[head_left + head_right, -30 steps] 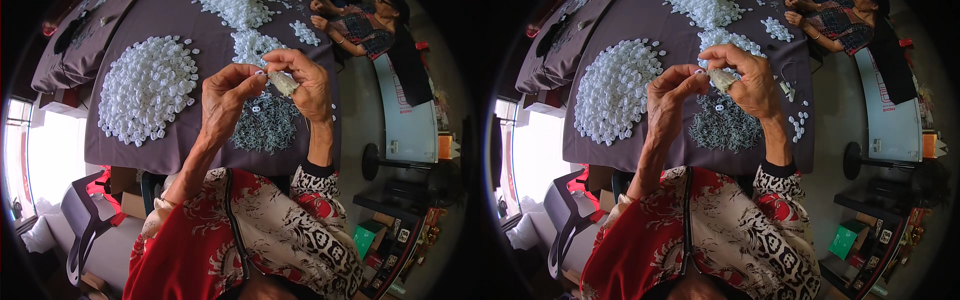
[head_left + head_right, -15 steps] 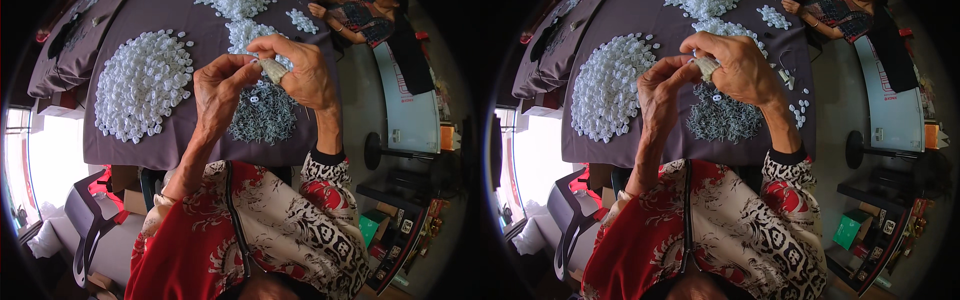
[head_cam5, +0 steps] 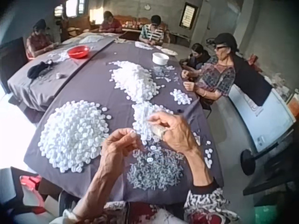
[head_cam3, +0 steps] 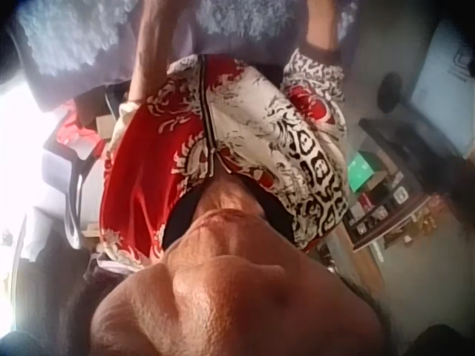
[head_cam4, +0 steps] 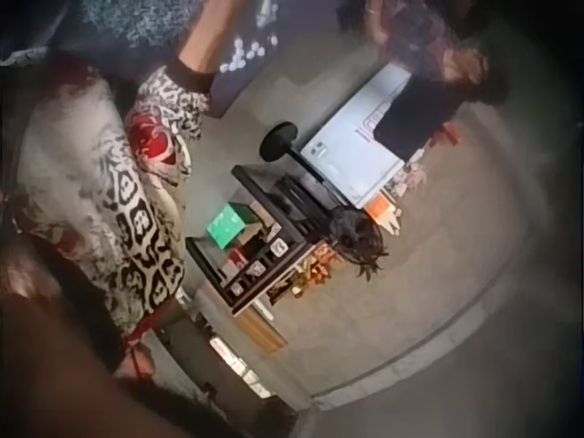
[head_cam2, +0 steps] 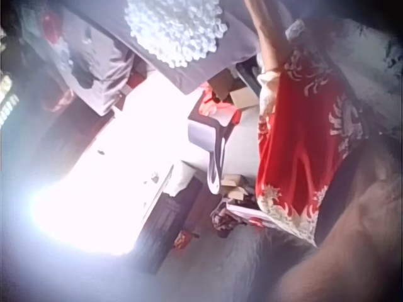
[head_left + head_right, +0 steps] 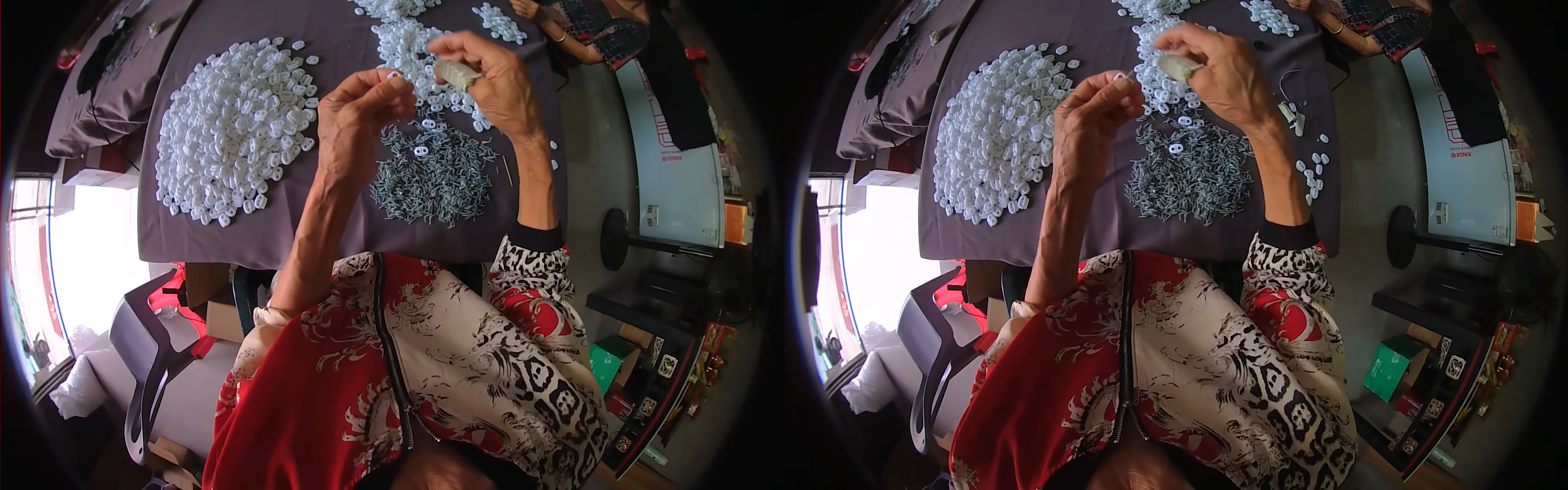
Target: The person assembles plastic components by inserting pins into white plastic clips by hand and placing the assembled clips onto the table.
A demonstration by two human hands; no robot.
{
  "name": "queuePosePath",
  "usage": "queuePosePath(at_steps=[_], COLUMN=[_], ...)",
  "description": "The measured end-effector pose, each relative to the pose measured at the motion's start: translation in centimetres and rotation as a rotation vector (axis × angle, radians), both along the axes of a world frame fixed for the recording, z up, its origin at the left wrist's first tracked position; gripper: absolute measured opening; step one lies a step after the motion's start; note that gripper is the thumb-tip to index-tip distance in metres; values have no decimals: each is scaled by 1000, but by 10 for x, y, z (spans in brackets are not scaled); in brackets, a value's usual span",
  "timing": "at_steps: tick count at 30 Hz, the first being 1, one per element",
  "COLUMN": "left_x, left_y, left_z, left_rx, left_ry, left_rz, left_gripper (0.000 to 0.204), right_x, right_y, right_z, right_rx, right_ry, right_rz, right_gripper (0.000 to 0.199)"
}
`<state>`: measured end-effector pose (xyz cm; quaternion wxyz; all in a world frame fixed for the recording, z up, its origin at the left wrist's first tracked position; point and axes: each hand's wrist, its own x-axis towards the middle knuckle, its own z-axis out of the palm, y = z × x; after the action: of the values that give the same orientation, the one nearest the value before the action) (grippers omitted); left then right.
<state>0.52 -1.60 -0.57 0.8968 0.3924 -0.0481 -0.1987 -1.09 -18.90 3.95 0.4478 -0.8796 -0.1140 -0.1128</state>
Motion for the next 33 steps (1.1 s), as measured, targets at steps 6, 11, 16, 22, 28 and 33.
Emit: queuePosePath(at_steps=[6, 11, 16, 22, 28, 33], left_x=[9, 5, 3, 1, 0, -7], left_y=[2, 0, -1, 1, 0, -3], left_z=[-9, -8, -5, -1, -2, 5], left_rx=[-88, -66, -75, -79, -106, -124], left_ry=[36, 55, 43, 84, 74, 40], left_rz=[3, -27, -37, -31, -48, -78], left_gripper=[11, 12, 12, 13, 13, 13], right_x=[-34, -45, -49, -49, -41, -32], right_y=[-18, -8, -4, -3, -5, 14], right_z=[-110, -132, -132, -123, -61, -13], right_rx=[-269, -553, -520, -519, 481, 742], right_ry=[-20, 46, -23, 15, 271, 135], right_rz=[39, 5, 5, -2, -176, -126], right_gripper=[12, 13, 11, 11, 17, 19])
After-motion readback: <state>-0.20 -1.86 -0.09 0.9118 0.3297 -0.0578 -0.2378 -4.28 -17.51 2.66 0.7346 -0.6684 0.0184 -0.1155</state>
